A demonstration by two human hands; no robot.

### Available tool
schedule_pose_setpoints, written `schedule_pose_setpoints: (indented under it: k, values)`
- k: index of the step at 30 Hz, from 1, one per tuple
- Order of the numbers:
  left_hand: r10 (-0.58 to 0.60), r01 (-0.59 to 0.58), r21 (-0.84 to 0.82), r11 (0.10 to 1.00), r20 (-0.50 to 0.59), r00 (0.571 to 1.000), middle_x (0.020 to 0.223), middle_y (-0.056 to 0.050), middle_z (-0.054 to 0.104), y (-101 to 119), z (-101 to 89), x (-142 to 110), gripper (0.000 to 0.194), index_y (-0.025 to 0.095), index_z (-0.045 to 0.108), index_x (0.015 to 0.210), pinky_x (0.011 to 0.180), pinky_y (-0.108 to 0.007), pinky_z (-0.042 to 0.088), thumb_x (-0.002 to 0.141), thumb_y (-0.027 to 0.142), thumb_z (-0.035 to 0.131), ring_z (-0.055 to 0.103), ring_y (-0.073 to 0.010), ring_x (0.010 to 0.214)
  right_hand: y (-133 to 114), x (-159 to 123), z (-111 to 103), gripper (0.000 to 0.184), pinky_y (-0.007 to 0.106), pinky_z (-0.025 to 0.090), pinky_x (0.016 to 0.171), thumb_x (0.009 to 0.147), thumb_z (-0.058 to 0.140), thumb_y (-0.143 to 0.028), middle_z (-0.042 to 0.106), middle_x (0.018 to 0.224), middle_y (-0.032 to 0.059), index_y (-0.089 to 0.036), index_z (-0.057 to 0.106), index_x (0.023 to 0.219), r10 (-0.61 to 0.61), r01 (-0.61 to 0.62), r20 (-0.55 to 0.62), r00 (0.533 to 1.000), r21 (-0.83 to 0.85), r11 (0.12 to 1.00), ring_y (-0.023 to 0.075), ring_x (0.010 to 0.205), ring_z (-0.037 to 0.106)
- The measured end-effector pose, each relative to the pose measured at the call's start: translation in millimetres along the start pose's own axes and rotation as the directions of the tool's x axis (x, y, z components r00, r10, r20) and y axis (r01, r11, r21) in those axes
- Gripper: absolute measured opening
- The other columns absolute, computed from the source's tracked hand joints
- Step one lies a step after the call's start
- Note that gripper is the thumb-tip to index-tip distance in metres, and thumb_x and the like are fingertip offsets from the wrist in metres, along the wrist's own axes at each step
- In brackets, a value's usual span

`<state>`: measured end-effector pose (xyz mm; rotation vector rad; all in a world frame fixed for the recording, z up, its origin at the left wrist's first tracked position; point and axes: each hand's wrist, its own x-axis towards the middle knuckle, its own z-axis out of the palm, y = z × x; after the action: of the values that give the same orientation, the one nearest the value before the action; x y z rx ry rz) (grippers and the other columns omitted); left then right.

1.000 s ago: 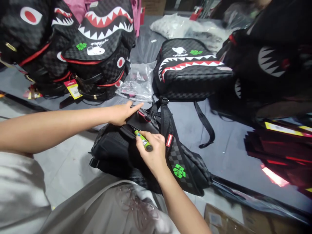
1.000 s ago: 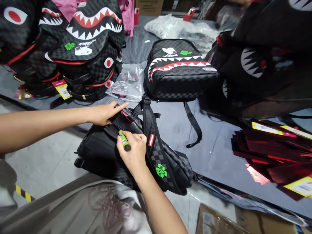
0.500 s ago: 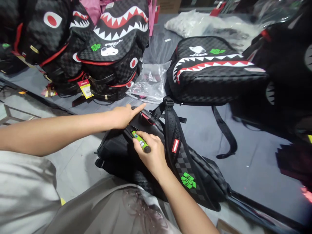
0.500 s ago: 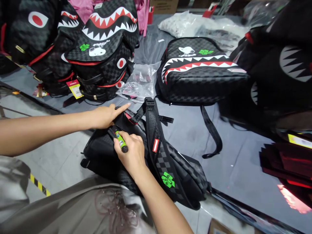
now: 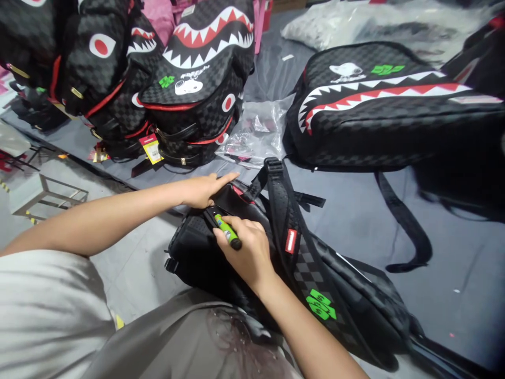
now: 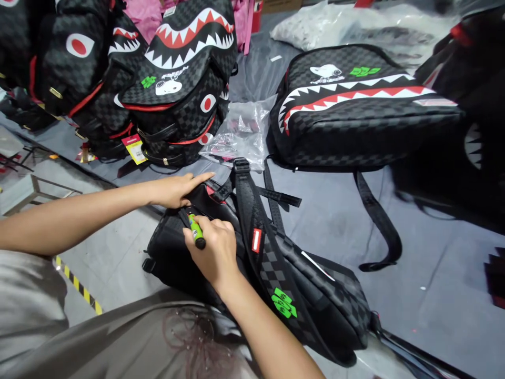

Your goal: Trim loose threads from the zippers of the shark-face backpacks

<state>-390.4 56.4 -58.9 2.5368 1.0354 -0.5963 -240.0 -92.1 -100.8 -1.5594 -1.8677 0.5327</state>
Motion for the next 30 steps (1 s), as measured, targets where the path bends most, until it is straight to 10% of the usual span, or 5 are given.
schedule_pose_setpoints:
  k: [30]
  values:
    - [-0.040,0.043,-0.034,0.999,0.097,0.994,0.137,-0.016,0.050,11,-9.1,10,0.103,0.035,-0.014,0.158,0.080,-0.031,0.051,0.085,0.016,0.056,0.067,-0.0246,0.100,4,15,5,0.027,0.037,0.046,0.078,0.089,0.061,-0.022,0.079,0.098,0.0074,-0.019,0.071,0.114,0.029,-0.030,0.073,0.997,0.004,1.000,0.0227,0.083,0.073]
